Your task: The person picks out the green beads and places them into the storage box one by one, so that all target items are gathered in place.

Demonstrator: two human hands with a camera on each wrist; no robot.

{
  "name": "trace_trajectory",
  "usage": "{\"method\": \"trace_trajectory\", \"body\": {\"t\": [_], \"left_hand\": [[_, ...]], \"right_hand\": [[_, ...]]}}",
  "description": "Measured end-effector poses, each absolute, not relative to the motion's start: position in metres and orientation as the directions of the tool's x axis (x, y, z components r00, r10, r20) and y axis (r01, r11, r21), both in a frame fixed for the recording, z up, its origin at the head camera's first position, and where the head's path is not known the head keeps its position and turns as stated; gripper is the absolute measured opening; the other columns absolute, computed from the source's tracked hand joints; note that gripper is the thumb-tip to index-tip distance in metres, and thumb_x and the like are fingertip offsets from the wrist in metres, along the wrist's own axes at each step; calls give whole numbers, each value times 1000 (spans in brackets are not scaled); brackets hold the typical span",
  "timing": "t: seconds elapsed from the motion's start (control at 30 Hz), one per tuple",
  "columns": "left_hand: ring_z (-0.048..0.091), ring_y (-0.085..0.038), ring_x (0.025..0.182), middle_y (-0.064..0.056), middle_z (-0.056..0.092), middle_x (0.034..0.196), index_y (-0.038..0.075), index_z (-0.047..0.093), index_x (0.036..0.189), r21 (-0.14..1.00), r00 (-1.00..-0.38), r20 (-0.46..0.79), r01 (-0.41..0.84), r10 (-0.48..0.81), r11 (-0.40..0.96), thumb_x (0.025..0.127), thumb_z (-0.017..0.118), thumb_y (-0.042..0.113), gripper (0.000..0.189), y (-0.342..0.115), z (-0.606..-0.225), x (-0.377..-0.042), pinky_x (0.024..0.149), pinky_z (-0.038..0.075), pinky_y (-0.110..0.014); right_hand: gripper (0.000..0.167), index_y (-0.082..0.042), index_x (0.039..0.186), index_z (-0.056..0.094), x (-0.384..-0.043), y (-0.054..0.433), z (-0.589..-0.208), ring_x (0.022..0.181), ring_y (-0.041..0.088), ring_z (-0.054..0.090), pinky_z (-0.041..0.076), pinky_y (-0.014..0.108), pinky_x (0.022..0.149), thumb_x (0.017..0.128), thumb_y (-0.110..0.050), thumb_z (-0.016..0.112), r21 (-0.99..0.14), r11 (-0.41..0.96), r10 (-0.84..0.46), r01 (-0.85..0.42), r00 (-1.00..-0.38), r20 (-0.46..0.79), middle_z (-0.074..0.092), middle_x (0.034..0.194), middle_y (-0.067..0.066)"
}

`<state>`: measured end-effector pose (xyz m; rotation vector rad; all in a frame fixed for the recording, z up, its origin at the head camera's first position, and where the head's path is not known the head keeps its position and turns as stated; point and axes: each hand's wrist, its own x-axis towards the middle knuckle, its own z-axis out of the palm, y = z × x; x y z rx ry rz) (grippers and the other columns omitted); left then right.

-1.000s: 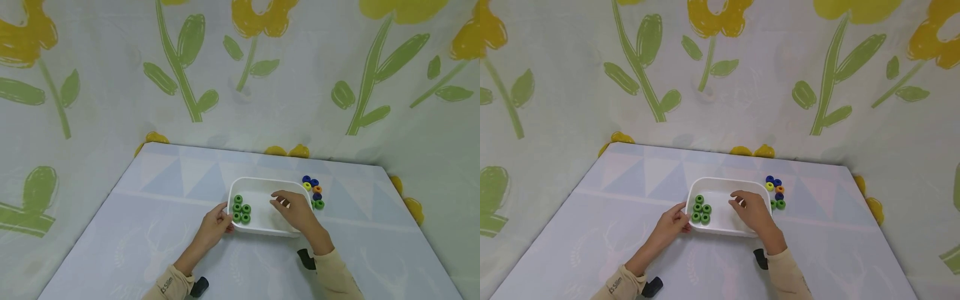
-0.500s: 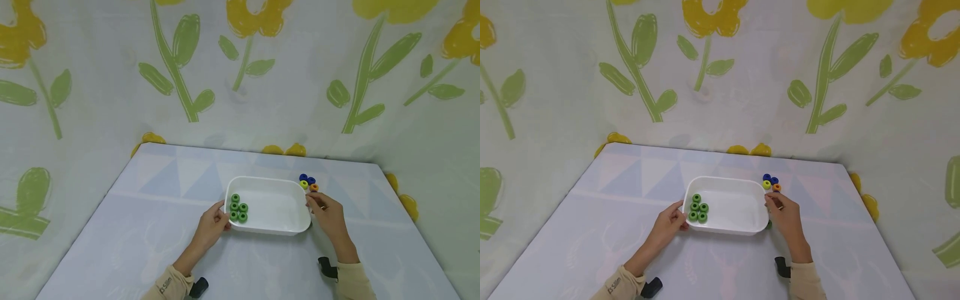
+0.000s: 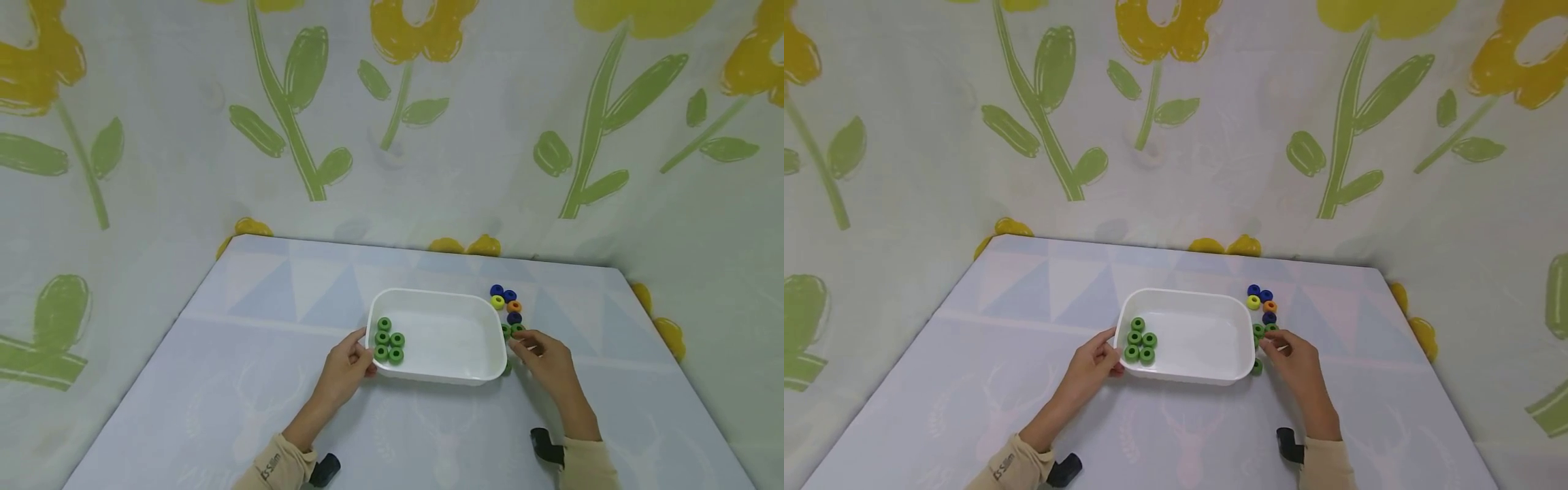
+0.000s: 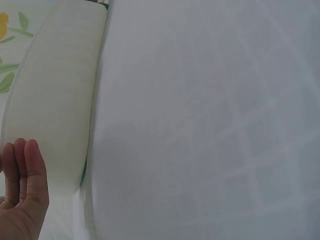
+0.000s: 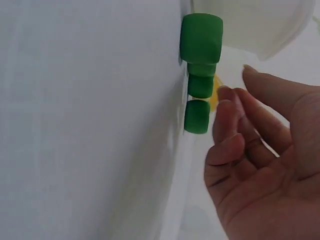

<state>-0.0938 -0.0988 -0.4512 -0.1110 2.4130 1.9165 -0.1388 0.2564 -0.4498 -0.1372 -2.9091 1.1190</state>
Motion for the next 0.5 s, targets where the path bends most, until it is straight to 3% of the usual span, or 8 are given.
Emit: {"method": "trace_trajectory", "body": {"t": [0.23, 0.5], "left_hand": [[67, -14, 76, -12, 65, 86, -4, 45, 147, 972, -997, -75, -81, -36, 219, 99, 57, 6, 50, -99, -449, -94, 70, 62, -25], [68, -15, 77, -12, 65, 85, -8, 44, 146, 972, -997, -61, -73, -57, 222, 100, 57, 7, 51, -101, -449, -92, 69, 62, -26]], "right_hand": [[41, -4, 126, 66, -137, 265, -456, 80, 13, 63, 52, 22, 61, 97, -33, 67, -657, 749, 30, 88, -995, -100, 72, 104, 14], [45, -7, 128, 66, -129, 278, -461, 76, 11, 61, 53, 24, 60, 96, -39, 67, -685, 722, -17, 95, -988, -154, 72, 101, 10]]}}
